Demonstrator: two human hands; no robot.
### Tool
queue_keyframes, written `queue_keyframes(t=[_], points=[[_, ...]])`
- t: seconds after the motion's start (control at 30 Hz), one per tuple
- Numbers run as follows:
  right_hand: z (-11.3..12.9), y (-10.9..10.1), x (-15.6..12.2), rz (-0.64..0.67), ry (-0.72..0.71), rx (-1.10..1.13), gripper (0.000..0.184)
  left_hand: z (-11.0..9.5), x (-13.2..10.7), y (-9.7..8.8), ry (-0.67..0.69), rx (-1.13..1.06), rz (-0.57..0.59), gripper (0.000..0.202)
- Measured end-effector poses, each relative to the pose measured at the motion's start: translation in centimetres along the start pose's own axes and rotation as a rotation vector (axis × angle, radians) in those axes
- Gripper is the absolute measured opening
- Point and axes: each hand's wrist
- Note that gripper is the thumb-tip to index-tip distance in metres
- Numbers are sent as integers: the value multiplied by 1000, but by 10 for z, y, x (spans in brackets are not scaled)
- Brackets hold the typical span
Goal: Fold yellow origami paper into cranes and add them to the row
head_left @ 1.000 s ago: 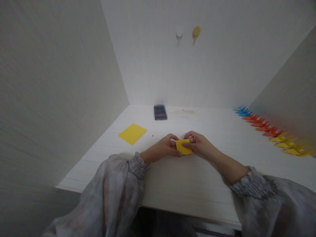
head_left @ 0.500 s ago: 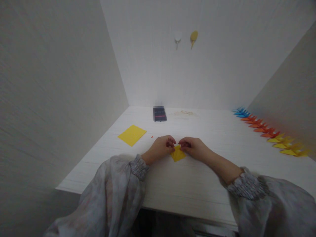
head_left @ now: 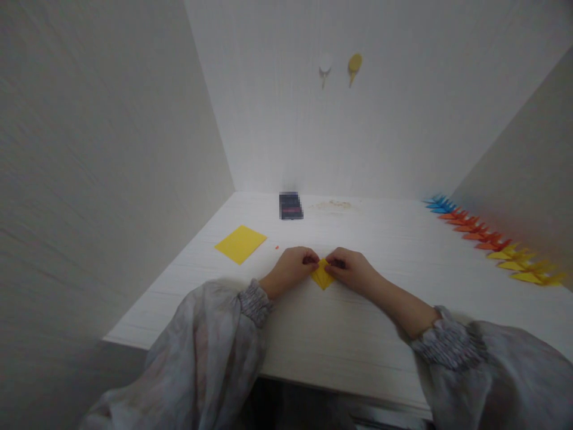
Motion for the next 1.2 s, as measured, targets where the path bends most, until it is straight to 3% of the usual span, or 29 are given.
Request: queue_keyframes(t=[0.57,0.97,1.2], points=[[-2,-7,2,48,-34,-34,10,1,1,-1,35,65,19,18],[-11,-13,-1,128,-408,-126,15,-4,-5,-7,326,234,103,19],[-20,-13,0,179,-528,-190,22,-4,-9,-9,418,300,164,22]])
Point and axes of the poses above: each hand's wrist, its own x-axis towards the middle knuckle, its own y-axis out of the palm, z = x × y, and after that the axes turned 9 degrees about y, right-handed
